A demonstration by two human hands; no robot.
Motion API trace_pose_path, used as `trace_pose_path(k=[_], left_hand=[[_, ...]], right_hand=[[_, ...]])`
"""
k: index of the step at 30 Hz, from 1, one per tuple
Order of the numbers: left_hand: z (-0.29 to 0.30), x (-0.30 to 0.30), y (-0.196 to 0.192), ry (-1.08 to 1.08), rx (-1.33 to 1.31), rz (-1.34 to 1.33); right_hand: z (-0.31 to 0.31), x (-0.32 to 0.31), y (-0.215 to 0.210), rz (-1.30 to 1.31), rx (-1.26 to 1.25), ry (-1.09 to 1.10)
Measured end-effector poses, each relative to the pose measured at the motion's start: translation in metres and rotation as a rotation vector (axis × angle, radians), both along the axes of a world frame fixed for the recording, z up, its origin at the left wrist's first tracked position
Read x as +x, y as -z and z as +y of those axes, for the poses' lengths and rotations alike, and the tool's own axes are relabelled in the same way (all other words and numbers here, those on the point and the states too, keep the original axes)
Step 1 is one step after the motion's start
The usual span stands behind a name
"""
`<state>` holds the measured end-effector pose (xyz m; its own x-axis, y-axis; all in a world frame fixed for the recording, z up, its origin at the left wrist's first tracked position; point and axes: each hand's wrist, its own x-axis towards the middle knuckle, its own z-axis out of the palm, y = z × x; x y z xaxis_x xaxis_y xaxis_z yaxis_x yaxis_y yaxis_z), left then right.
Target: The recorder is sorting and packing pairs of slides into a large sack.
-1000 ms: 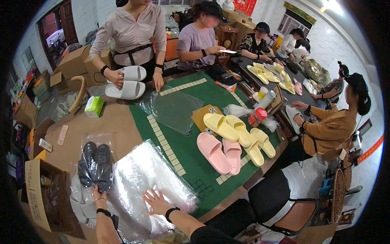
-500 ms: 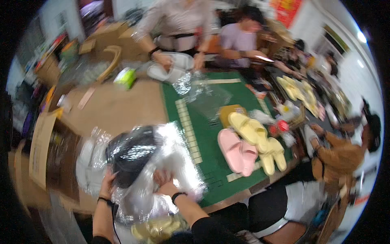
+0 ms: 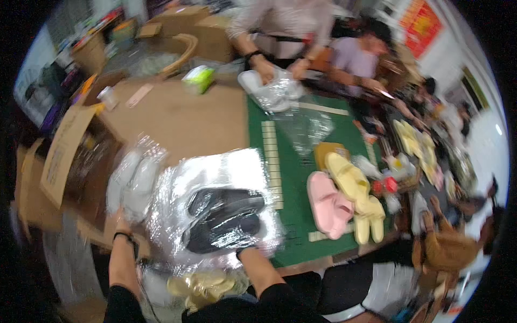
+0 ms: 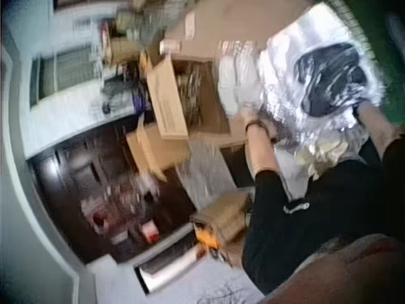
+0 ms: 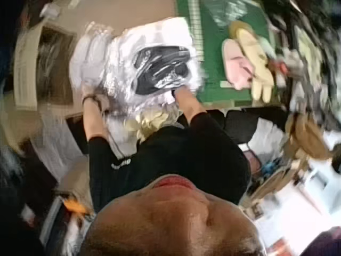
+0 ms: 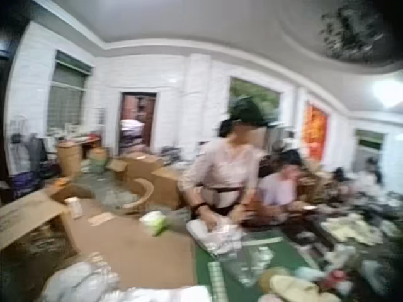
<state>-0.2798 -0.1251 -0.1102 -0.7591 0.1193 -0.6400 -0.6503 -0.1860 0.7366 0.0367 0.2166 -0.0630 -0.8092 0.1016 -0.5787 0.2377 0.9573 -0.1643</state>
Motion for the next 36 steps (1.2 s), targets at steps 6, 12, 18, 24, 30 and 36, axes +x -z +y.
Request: trace_pose_path(k=[6,12,18,24,30,36], left_hand=[[-0.019,-0.024,-0.004,-0.213,-0.178,-0.189],[0.008,-0.033,-0.021,-0.125,-0.331,-0.306],[-0.049,-0.063,0.023,-0.279,0.03,-0.091],[0.0,-0.033,0.023,-0.278,0.053,0.079],[-0.022,0.007,-0.014,-0.2,0.399,0.02],[-0.074,0.102,-0.104,-0.051,0.527,-0.092]], right_hand=[[-0.015,0.006,-0.008,0.036,0.065,0.235],[0.006,0.011,-0.03,0.021,0.051,0.29],[-0.001,-0.003,-0.048,0.011,-0.005,0.224],[0.019,0.003,-0.065,-0.028,-0.02,0.232],[0.022,0.0,-0.084,-0.034,-0.049,0.181],[0.031,-0.013,-0.101,-0.101,-0.154,0.051]])
